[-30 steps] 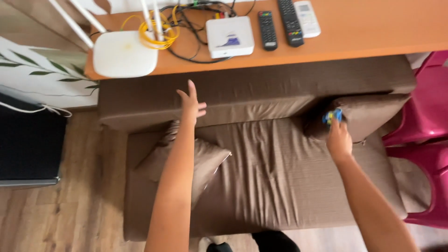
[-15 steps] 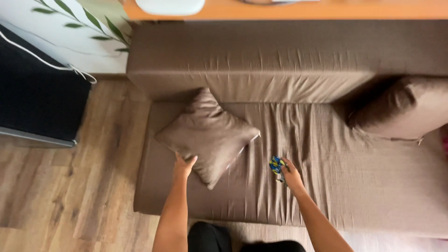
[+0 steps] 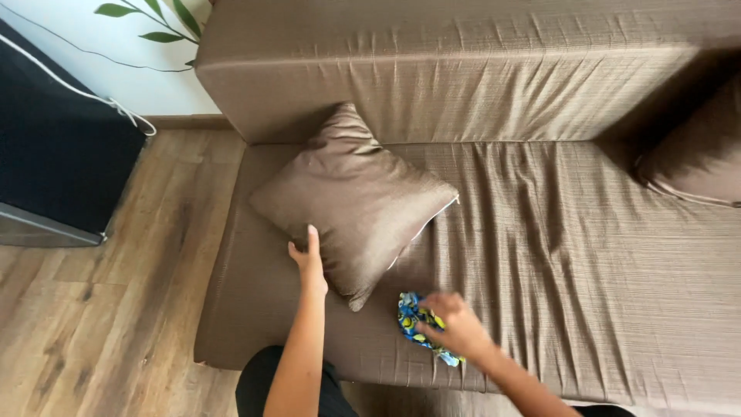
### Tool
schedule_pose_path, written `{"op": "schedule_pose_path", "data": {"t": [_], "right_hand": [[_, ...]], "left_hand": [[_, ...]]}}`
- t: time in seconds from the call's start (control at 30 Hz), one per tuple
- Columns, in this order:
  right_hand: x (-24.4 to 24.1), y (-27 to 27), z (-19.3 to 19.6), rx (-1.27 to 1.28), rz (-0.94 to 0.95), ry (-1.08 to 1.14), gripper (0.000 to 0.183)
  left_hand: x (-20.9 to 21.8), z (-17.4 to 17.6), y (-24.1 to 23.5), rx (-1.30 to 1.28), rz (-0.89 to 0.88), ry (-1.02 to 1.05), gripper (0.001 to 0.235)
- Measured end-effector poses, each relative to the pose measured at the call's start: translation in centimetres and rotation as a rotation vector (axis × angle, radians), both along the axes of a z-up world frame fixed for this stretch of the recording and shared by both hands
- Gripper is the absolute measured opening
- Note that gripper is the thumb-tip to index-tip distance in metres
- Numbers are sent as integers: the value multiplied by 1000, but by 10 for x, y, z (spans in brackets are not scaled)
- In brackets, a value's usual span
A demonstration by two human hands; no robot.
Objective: The person straightens pillows on a sofa by hand, patting and positioning them against the backrest one at a time.
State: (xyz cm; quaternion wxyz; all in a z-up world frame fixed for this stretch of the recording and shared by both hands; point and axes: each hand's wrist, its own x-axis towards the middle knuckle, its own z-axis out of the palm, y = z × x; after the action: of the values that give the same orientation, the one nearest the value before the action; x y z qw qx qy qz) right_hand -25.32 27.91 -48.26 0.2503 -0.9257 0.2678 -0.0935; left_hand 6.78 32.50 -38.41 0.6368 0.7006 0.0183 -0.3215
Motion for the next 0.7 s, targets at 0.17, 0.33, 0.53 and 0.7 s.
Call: {"op": "schedule_pose_path", "data": {"t": [0.17,0.33,0.53,0.7], "right_hand": [[49,-160,22,-525,-355,-532,14],[95,-176,59,999,-871,-500,102],[90,-162,82,881,-925,-337,121],[89,-128,90,851,-845,-281,114]], "left_hand": [[39,-19,-13,-86,-62,57,126],[-43,67,13,-219,-82,255,116],[-36,-12,97,-109,-112,467,124],[48,5,68,-44,179,-379,80]]}}
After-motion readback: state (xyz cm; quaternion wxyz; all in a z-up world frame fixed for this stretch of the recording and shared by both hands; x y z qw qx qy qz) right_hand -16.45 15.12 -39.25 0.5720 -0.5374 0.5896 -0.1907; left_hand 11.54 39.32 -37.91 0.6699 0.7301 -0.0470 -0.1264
